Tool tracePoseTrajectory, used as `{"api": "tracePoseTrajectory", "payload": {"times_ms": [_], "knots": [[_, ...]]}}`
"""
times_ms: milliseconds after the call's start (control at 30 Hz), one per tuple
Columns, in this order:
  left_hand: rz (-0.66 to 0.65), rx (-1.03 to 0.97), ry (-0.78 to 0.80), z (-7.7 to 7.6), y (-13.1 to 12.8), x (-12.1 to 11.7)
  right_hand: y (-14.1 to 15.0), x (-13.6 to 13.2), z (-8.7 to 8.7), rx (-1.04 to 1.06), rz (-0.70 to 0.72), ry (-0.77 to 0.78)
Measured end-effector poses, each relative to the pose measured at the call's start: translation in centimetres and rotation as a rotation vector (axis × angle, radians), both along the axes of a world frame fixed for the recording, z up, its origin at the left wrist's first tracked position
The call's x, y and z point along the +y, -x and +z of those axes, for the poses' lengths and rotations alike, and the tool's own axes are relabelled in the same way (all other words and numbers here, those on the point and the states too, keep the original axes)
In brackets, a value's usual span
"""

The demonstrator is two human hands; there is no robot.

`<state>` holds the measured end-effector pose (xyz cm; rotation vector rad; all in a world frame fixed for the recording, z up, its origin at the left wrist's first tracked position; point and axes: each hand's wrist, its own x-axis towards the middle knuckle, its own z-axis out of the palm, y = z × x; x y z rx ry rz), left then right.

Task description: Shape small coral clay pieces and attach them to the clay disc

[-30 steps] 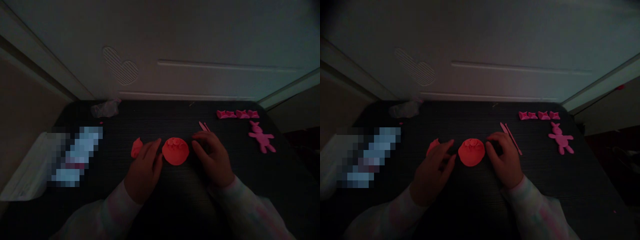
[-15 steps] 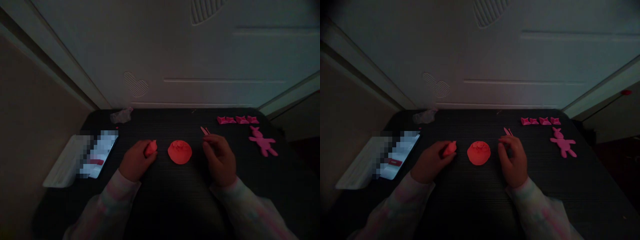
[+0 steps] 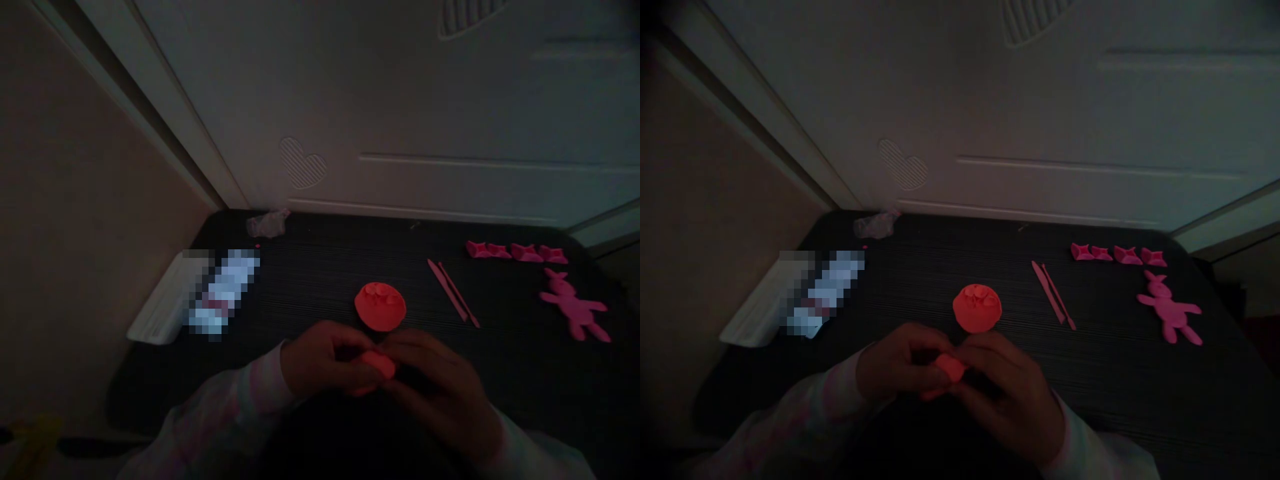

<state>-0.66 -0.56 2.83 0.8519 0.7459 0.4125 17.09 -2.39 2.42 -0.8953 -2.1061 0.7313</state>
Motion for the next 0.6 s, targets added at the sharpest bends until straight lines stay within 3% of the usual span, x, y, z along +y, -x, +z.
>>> {"api": "tracePoseTrajectory", "payload": {"times_ms": [433, 600], "knots": [[0.002, -0.031, 0.056, -0.48, -0.21, 0.29, -0.15, -0.24, 0.23, 0.086, -0.065, 0.253], [-0.01, -0.029, 0.072, -0.39, -0.19, 0.35, -0.48, -0.16, 0.22, 0.269, -0.235, 0.404]]}}
